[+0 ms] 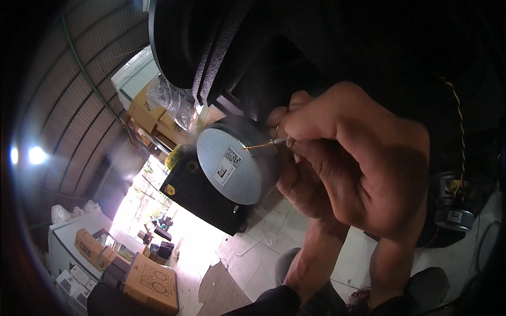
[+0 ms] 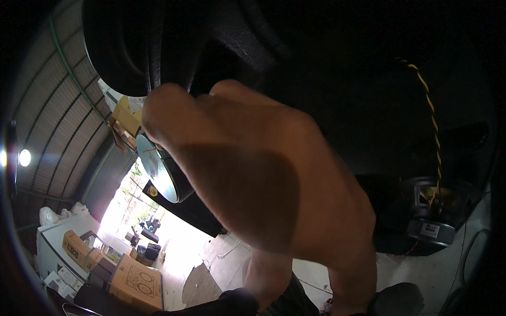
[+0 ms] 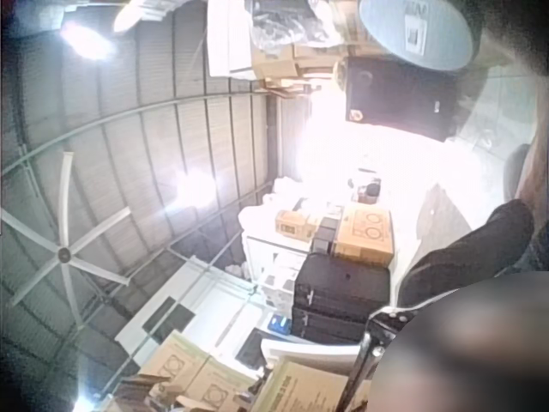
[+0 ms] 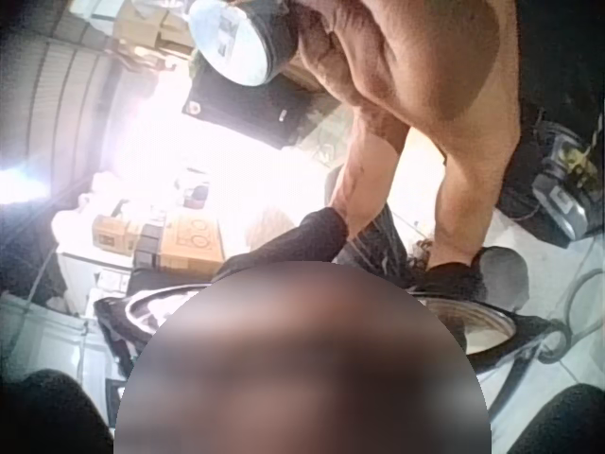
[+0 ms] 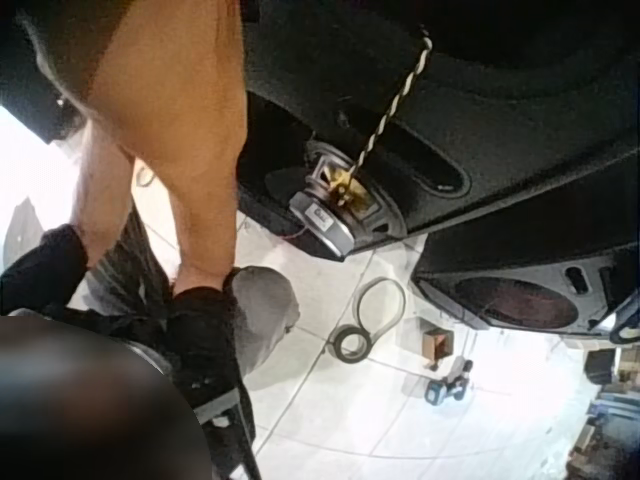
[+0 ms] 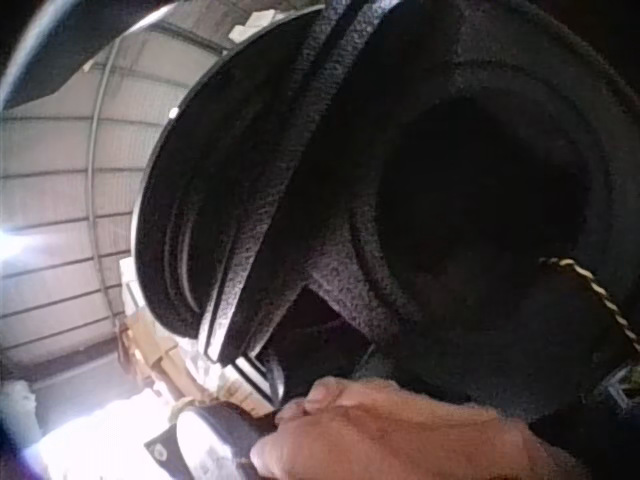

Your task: The person secures a speaker to a speaker enclosure using electrical tape, then connects wires to the speaker terminals. They repeat the process with a second speaker, taping it and wiring it to the enclosure.

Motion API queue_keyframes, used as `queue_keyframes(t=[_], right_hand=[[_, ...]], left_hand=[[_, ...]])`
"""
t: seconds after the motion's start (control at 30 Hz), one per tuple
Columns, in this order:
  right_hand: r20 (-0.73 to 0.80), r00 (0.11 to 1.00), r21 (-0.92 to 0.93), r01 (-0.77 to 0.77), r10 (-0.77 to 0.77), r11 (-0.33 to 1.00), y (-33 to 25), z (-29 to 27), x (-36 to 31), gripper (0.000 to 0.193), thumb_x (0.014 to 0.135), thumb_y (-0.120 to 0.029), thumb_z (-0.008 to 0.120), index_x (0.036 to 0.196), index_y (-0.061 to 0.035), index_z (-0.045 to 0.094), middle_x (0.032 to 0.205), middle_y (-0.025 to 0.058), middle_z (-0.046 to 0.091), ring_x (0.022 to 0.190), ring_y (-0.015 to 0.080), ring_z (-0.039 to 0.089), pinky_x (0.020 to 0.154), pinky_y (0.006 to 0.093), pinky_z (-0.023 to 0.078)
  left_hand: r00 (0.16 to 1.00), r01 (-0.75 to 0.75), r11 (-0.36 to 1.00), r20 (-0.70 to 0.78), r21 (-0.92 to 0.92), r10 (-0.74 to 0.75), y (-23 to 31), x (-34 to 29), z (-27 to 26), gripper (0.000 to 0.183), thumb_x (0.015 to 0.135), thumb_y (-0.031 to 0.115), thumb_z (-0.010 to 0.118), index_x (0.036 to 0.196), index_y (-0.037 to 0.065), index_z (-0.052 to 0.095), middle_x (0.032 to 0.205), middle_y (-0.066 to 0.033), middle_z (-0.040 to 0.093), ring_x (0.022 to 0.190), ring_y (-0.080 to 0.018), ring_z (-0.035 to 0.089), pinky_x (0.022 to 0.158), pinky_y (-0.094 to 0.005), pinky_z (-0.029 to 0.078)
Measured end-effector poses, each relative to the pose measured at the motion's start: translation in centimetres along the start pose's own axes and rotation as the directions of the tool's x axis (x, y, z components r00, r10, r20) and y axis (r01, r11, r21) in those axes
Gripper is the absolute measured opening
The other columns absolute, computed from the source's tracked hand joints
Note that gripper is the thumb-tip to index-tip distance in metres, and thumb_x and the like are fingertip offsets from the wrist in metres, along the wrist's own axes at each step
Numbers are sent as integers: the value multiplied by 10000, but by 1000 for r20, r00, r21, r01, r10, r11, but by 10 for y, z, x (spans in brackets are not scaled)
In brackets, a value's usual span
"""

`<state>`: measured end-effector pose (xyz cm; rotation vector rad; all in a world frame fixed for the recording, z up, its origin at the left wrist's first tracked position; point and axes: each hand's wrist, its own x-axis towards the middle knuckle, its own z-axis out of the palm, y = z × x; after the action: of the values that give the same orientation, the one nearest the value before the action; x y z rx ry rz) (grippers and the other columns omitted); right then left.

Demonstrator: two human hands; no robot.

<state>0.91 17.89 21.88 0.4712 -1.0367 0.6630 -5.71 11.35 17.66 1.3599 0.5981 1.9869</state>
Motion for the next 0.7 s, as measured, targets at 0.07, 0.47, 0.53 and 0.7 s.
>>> queue_keyframes(t=[0.07, 0.47, 0.53, 0.7], right_hand=[[-45, 998, 19, -45, 46, 999, -9, 1, 5, 92, 848, 105, 683, 874, 20, 657, 789, 127, 702, 699, 171, 732, 602, 250, 587], [69, 997, 83, 32, -37, 996, -5, -8, 15, 123, 822, 116, 696, 869, 12, 650, 766, 92, 683, 681, 144, 730, 552, 219, 561], [43, 997, 84, 59, -63, 995, 3, -5, 10, 127, 819, 118, 696, 872, 13, 649, 770, 93, 684, 692, 148, 733, 563, 221, 566], [89, 993, -20, 80, -78, 997, 9, -10, 4, 143, 807, 127, 696, 877, 13, 645, 776, 94, 685, 705, 152, 733, 582, 224, 569]], left_hand=[[1000, 7, 1000, 10, -26, -7, -6, 8, -3, 462, 1066, 327, 404, 1446, 70, 457, 1408, -118, 539, 1299, -246, 533, 1131, -461, 425], [1000, -6, 997, 20, -78, 7, -15, 4, -3, 464, 1065, 330, 406, 1448, 72, 457, 1414, -117, 535, 1306, -247, 527, 1132, -464, 421], [1000, -8, 997, 18, -78, 10, -13, 2, -3, 464, 1065, 330, 406, 1448, 73, 457, 1414, -117, 535, 1307, -248, 527, 1133, -465, 421], [1000, -9, 997, 14, -75, 10, -11, -2, -3, 464, 1065, 331, 407, 1448, 74, 457, 1417, -116, 533, 1310, -248, 524, 1133, -466, 419]])
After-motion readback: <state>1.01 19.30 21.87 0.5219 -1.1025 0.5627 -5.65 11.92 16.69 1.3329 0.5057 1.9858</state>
